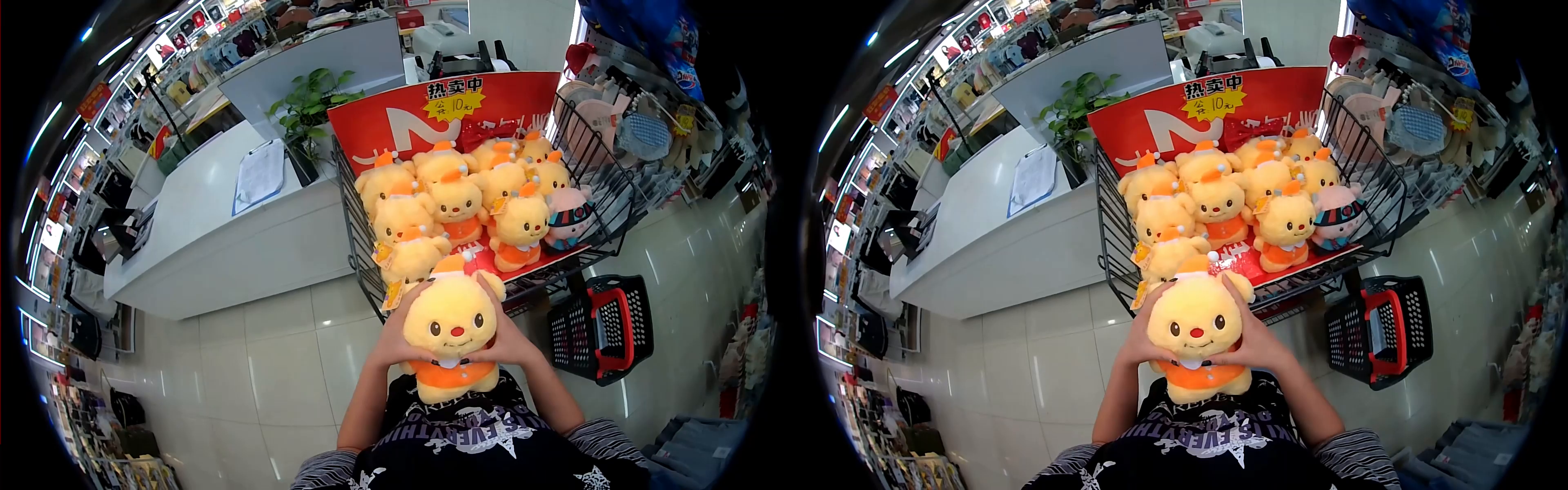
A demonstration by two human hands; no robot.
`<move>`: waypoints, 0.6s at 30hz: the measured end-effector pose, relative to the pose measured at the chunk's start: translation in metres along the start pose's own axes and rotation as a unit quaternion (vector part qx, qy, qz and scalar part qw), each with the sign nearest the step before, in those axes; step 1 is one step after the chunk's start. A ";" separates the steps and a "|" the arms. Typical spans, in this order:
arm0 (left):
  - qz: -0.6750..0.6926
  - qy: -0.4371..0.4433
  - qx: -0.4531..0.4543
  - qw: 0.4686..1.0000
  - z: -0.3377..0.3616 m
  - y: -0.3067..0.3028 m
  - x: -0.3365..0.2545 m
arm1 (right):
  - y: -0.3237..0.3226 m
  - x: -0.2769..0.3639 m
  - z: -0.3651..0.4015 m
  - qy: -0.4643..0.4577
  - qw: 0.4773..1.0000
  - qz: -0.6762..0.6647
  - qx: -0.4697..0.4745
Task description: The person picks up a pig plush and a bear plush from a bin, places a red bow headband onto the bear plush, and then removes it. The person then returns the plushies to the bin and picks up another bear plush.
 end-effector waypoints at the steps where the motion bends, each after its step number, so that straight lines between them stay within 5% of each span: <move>1: 0.009 0.004 -0.004 1.000 0.003 -0.001 0.002 | 0.003 -0.005 0.002 -0.010 1.000 0.000 -0.005; 8: 0.227 -0.035 0.098 0.968 0.020 -0.028 0.036 | 0.004 -0.018 0.010 -0.031 0.995 -0.092 -0.039; 18: 0.183 -0.049 0.111 0.976 0.016 -0.025 0.020 | -0.011 -0.016 0.002 -0.039 0.985 -0.169 -0.024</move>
Point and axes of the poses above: each hand's wrist, its own z-axis away from the middle knuckle, its own y-axis out of the palm, x = y × z, the point moved 1 cm from there along -z, towards the middle knuckle, and after that the axes turned 15 degrees about -y, right-handed, at the moved point
